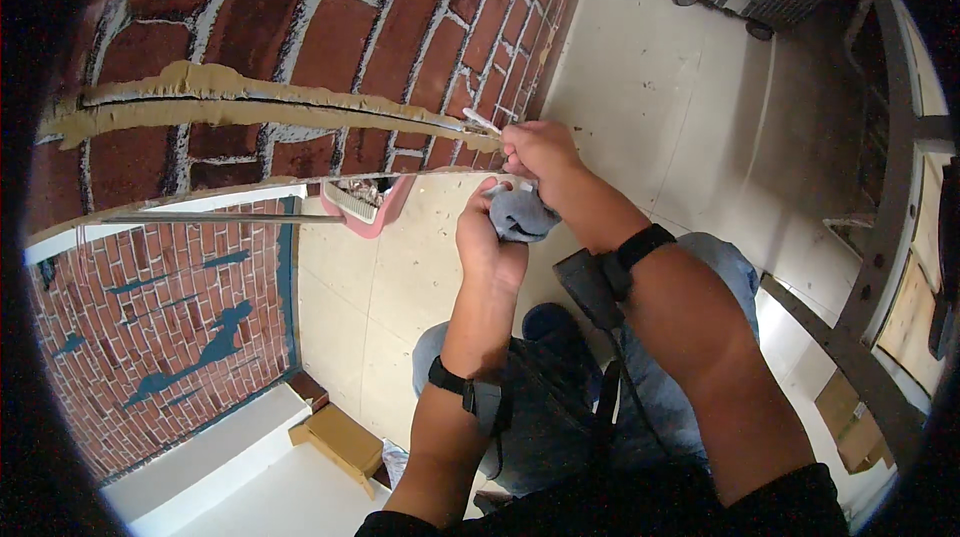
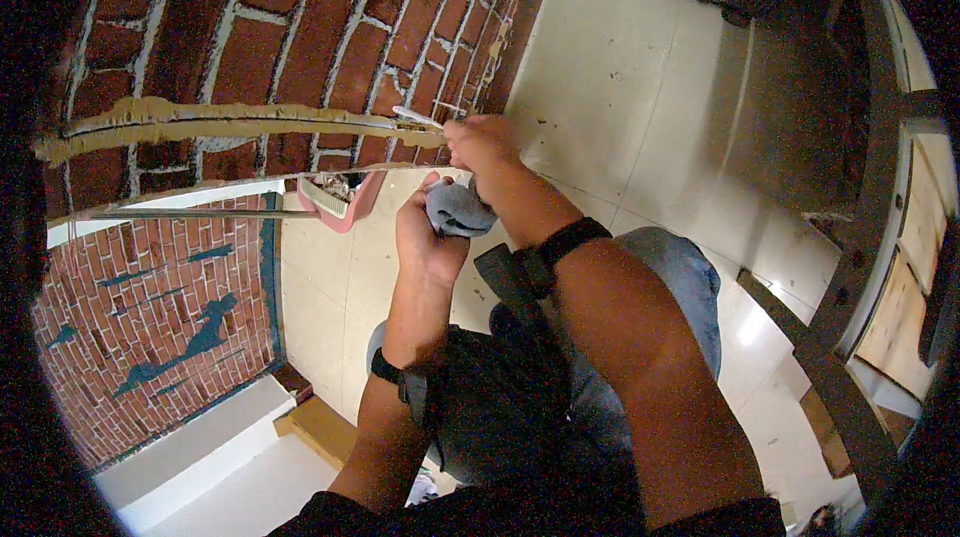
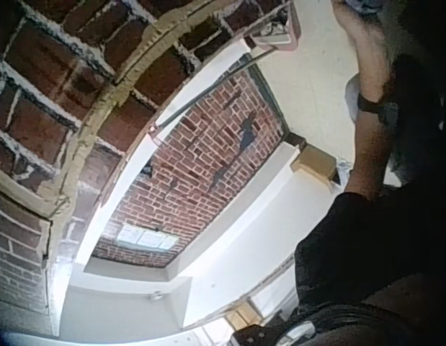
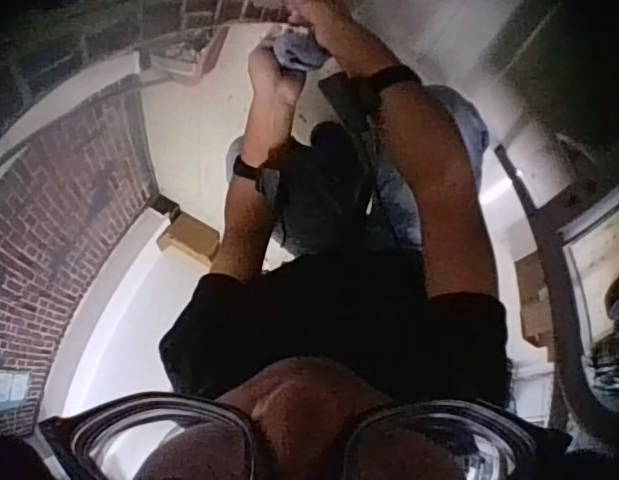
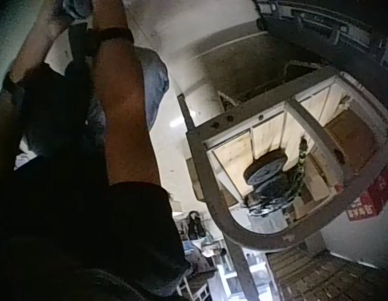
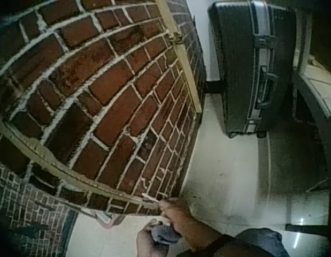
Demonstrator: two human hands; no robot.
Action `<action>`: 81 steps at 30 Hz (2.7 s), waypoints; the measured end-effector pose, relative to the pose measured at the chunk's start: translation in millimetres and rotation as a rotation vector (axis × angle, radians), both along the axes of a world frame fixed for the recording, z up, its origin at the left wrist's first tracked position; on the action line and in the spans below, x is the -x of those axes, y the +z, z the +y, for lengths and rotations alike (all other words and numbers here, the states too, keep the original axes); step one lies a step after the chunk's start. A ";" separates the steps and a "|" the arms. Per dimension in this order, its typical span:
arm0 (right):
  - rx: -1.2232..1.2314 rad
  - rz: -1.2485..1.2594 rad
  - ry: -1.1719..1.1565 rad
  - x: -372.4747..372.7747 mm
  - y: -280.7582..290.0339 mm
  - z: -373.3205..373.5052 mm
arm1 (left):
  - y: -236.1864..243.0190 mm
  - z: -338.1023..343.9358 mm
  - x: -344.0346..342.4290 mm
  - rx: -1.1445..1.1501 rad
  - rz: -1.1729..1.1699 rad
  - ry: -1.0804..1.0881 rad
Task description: Applying or smoothing grout in the grooves of a brick wall using a cloth and fingers.
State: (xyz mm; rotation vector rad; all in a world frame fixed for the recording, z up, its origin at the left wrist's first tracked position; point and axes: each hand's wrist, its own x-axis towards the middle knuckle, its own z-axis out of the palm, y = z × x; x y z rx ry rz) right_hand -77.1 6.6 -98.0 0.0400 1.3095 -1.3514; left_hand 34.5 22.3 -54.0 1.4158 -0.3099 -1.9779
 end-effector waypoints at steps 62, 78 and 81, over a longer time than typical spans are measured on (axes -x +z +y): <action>0.032 -0.085 -0.057 21.6 16.4 5.9 | -2.9 -0.4 3.2 -0.022 0.124 -0.033; -0.008 0.512 0.115 31.0 26.8 8.8 | -30.5 21.6 2.3 -0.067 0.006 -0.111; 0.014 1.267 0.736 0.9 47.9 37.4 | -20.9 69.8 28.0 -0.146 -0.035 -0.101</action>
